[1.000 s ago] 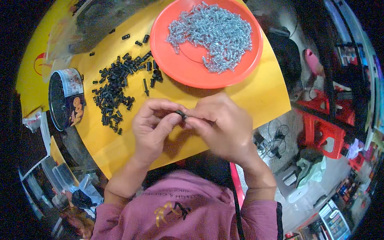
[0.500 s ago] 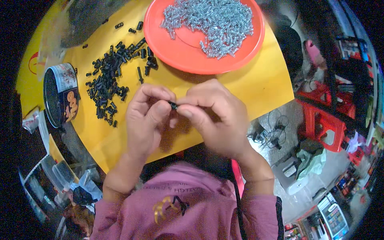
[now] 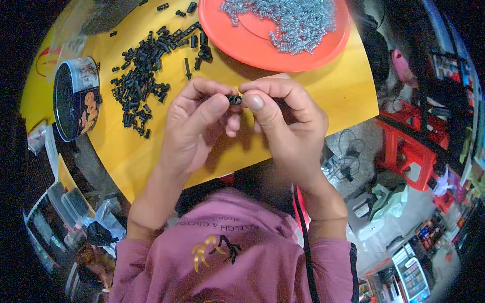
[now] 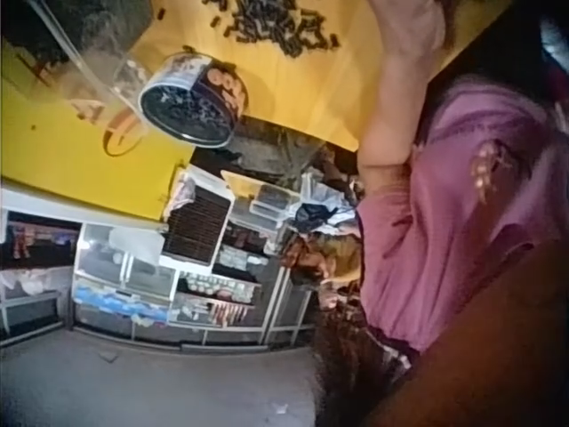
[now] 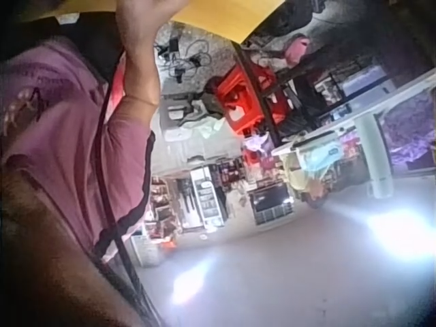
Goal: The person assembles small black plastic components with metal pieces by hand.
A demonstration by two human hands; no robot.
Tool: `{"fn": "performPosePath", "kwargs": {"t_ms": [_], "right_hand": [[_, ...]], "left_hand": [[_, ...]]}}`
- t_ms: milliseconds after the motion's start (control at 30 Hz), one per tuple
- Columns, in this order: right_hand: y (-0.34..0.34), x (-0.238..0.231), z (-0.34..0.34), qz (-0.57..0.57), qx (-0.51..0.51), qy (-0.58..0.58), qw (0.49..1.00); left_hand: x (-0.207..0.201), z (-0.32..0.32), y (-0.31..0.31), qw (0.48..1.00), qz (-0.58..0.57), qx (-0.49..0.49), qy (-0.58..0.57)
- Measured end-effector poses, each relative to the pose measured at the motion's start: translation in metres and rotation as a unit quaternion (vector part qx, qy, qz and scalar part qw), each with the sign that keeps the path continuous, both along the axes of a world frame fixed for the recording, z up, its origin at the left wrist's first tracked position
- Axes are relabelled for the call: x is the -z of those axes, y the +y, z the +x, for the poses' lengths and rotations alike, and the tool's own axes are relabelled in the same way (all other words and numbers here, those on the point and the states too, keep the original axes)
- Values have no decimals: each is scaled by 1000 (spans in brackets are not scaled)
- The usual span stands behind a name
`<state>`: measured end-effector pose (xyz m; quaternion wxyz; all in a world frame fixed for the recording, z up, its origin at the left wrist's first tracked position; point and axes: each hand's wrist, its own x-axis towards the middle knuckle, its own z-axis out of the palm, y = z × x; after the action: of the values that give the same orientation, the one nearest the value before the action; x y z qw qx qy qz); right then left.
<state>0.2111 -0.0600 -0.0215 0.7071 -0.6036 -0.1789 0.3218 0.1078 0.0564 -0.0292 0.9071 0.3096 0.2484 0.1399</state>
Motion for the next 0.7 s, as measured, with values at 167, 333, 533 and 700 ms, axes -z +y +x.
{"fn": "performPosePath", "kwargs": {"t_ms": [167,333,533,700], "right_hand": [[1,2,1,-29,24,-147,988],[2,-1,4,-32,23,-394,918],[-5,-15,2,-72,-11,-339,938],[-8,-28,-4,-69,7,-228,971]], "left_hand": [[-1,0,-1,1000,-7,1,2],[2,-1,1,999,-36,8,-25],[-3,-2,3,997,-63,20,-49],[-11,-6,3,998,-44,22,-43]]}}
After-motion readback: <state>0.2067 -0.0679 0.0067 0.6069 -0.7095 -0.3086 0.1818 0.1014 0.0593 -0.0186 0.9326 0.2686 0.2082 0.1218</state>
